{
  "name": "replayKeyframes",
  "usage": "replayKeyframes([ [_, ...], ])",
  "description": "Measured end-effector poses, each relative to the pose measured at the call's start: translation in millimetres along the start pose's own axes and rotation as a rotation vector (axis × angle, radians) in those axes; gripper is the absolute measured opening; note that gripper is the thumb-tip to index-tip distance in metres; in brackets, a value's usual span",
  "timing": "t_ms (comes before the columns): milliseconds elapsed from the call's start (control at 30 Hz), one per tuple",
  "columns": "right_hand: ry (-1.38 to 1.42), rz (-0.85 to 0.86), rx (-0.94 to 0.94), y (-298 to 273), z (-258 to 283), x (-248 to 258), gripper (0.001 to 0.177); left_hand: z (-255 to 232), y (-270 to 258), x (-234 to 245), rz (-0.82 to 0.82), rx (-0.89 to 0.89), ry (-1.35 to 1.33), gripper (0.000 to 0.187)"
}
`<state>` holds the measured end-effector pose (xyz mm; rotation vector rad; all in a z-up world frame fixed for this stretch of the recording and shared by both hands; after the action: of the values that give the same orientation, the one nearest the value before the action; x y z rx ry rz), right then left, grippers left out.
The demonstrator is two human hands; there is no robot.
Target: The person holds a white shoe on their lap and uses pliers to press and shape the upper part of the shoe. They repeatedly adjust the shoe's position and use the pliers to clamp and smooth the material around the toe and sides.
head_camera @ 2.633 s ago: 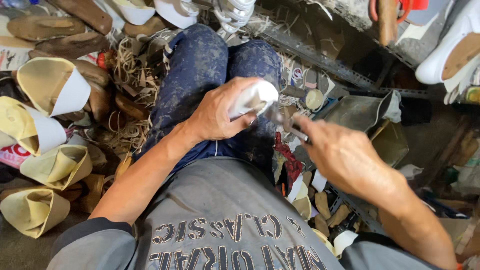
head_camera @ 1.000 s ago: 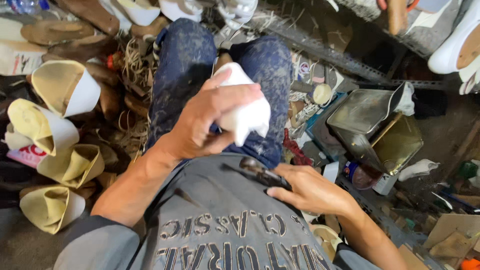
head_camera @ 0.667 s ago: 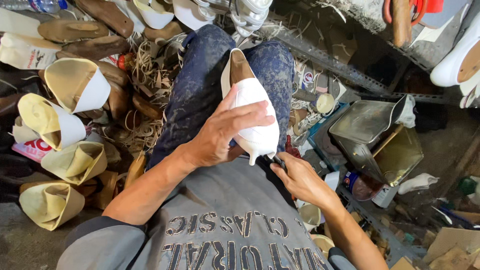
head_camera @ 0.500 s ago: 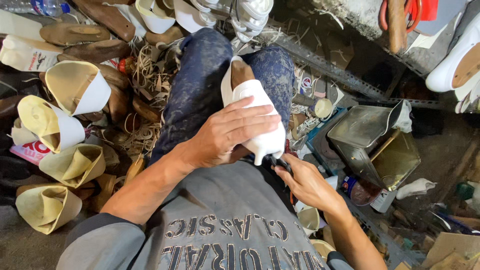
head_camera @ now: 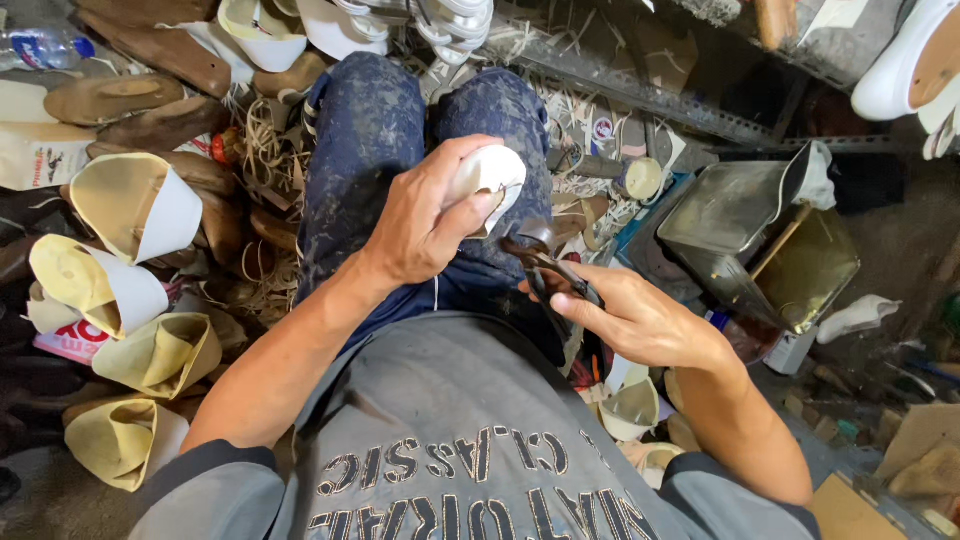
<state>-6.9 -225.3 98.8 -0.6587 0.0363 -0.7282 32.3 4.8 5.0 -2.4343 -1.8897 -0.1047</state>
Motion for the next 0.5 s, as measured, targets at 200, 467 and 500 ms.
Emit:
replayKeyframes([
  [200,0.015,0.077,0.023,9,6,0,0.038,-6,-1,4,0.136,-0.075,-0.106,0.064],
  [467,0.243,0.081,-0.106,-11,-2,-13,0.039,-3,-10,-14,0.074,-0.208,0.151,0.075],
  [500,0.243,0.072,-0.109,-13,-5,-14,0.039,-5,-11,-16,0.079,-0.213,0.146,0.075],
])
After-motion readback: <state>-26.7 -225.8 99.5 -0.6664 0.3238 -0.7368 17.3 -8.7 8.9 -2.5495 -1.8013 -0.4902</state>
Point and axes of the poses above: each hand's wrist, its own y-axis towards the middle knuckle, its own x-axis out of the back of the hand, z = x × y, the point moved 3 cm from there along y, towards the middle knuckle, and after that the axes turned 1 degree about x, right-handed, at the moved point
